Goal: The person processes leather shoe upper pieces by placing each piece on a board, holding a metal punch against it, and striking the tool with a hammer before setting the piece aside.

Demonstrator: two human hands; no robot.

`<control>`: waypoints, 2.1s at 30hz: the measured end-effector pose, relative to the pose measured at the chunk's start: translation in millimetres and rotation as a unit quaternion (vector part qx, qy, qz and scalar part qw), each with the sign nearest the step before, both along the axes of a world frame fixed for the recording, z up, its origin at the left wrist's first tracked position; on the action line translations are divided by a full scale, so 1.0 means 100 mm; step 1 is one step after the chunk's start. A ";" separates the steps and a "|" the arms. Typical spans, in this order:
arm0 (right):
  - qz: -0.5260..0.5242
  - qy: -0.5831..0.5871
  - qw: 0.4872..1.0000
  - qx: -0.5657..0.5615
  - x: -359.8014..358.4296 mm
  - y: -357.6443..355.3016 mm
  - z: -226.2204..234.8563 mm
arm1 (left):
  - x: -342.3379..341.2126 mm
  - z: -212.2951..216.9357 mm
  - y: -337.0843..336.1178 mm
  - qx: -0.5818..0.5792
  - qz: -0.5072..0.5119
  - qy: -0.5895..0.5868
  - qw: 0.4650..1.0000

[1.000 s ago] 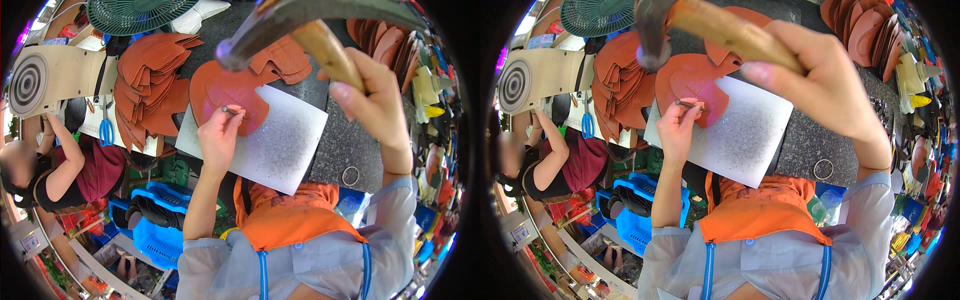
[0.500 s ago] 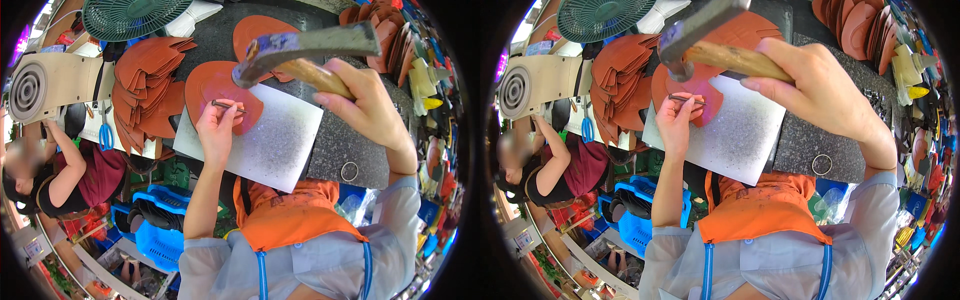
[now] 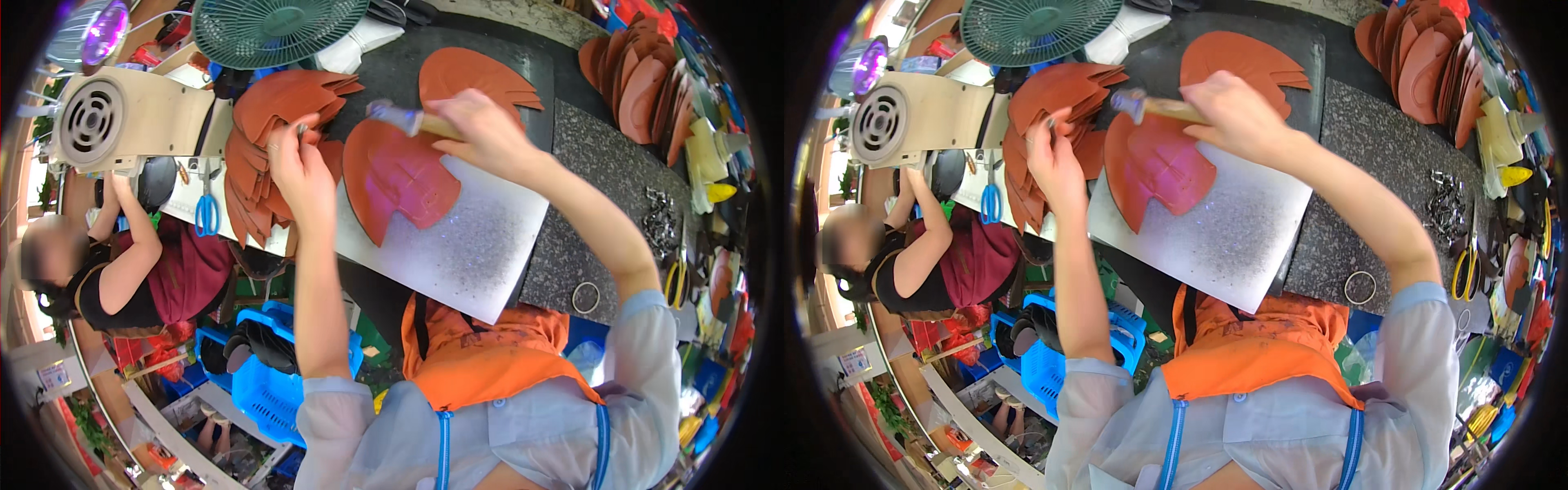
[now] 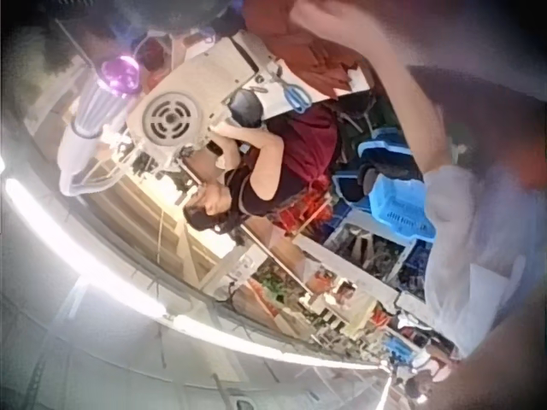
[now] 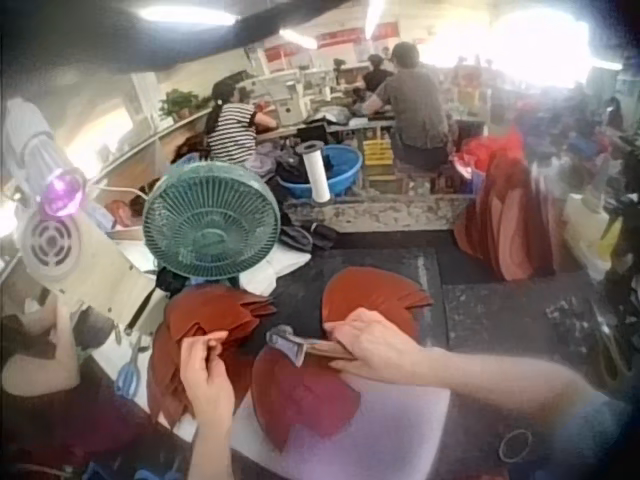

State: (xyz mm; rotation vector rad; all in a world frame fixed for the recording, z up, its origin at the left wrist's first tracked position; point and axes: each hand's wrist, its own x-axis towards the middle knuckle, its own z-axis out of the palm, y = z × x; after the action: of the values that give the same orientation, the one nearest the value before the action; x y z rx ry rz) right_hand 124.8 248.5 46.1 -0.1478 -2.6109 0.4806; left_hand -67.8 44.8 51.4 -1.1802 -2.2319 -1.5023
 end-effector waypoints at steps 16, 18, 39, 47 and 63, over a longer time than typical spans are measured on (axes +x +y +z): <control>-0.016 -0.070 0.949 -0.306 -0.19 0.54 0.45 | 0.17 0.31 -0.70 -0.242 0.072 0.284 0.925; -0.019 -0.091 0.953 -0.288 -0.17 0.98 0.35 | 0.54 0.23 -0.81 -0.231 0.047 0.271 0.933; -0.003 -0.269 0.936 -0.227 1.37 -0.54 0.88 | 1.37 -0.20 -0.66 0.022 -0.114 -0.504 0.856; -0.121 -0.243 0.925 -0.266 1.54 -0.52 1.00 | 1.40 -0.25 -0.67 -0.010 -0.142 -0.495 0.857; -0.011 -0.087 0.938 -0.335 1.35 -0.62 1.25 | 1.45 -0.20 -0.70 -0.098 -0.175 -0.331 0.922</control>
State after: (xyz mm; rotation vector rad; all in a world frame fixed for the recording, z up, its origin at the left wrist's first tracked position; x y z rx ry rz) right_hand 259.6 186.7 171.3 -0.4565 -2.4934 1.3888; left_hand 77.4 -25.2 31.0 -1.3291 -2.7544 -2.1155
